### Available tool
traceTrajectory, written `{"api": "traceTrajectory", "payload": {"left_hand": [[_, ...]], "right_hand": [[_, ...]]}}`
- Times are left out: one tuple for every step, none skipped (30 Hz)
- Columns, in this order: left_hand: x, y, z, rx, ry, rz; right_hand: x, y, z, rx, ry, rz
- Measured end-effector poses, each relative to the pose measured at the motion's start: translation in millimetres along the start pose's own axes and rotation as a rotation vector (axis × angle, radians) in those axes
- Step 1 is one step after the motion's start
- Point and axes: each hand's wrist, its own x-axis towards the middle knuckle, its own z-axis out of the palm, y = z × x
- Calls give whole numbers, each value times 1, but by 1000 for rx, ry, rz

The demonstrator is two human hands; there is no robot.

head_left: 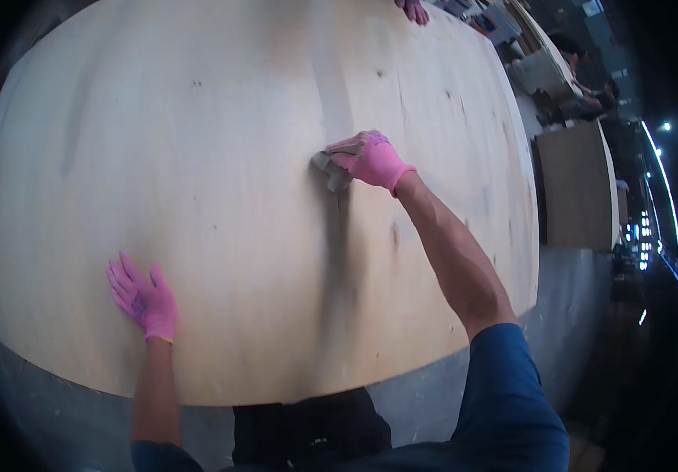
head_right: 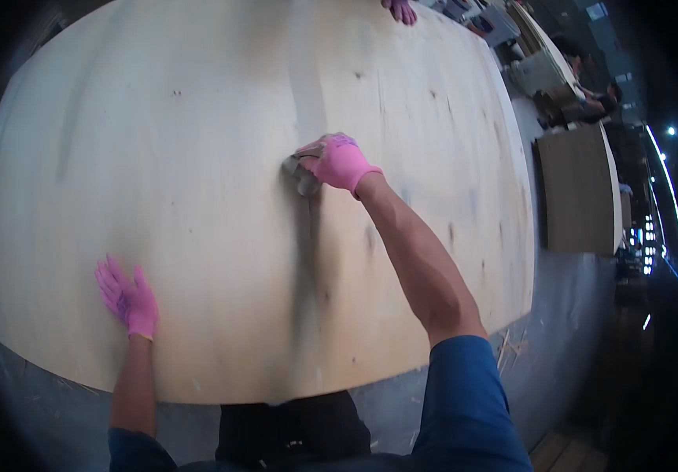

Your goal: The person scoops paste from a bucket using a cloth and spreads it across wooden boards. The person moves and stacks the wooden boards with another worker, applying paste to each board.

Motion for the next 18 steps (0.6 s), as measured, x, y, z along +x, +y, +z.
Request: {"api": "traceTrajectory", "payload": {"left_hand": [[0, 0, 2, 7, 7, 2], [0, 0, 5, 13, 12, 8], [-1, -1, 8, 19, 17, 17], [0, 0, 9, 12, 22, 24], [2, 2, 9, 1, 33, 32], [0, -1, 8, -11, 48, 40], [-1, -10, 8, -11, 67, 141], [1, -23, 9, -11, 89, 235], [2, -40, 10, -7, 107, 321], [5, -69, 8, -36, 90, 399], [12, -110, 5, -65, 77, 474], [20, -153, 9, -94, 71, 547], [24, -201, 20, -45, 57, 474], [28, -251, 33, 2, 45, 401], [27, -300, 44, 54, 68, 358], [25, -342, 63, 111, 84, 311], [20, -334, 60, 150, 92, 268], [14, -327, 59, 196, 96, 226]], "right_hand": [[-21, -19, -4, 68, -75, 66], [-47, -39, -8, 137, -147, 136], [-75, -58, -7, 208, -217, 210], [-107, -69, 2, 194, -197, 204], [-140, -79, 12, 177, -171, 196], [-174, -91, 22, 158, -142, 187], [-208, -106, 30, 152, -115, 190], [-241, -123, 37, 144, -89, 187], [-273, -141, 45, 138, -72, 177], [-306, -153, 58, 106, -33, 152], [-336, -165, 69, 74, 7, 122], [-361, -184, 73, 47, 6, 136], [-382, -203, 77, 21, 7, 150], [-399, -225, 81, 11, 43, 208], [-412, -247, 84, -1, 76, 260], [-418, -260, 86, -8, 102, 310], [-415, -268, 91, 3, 151, 369], [-410, -280, 100, 20, 193, 430]]}}
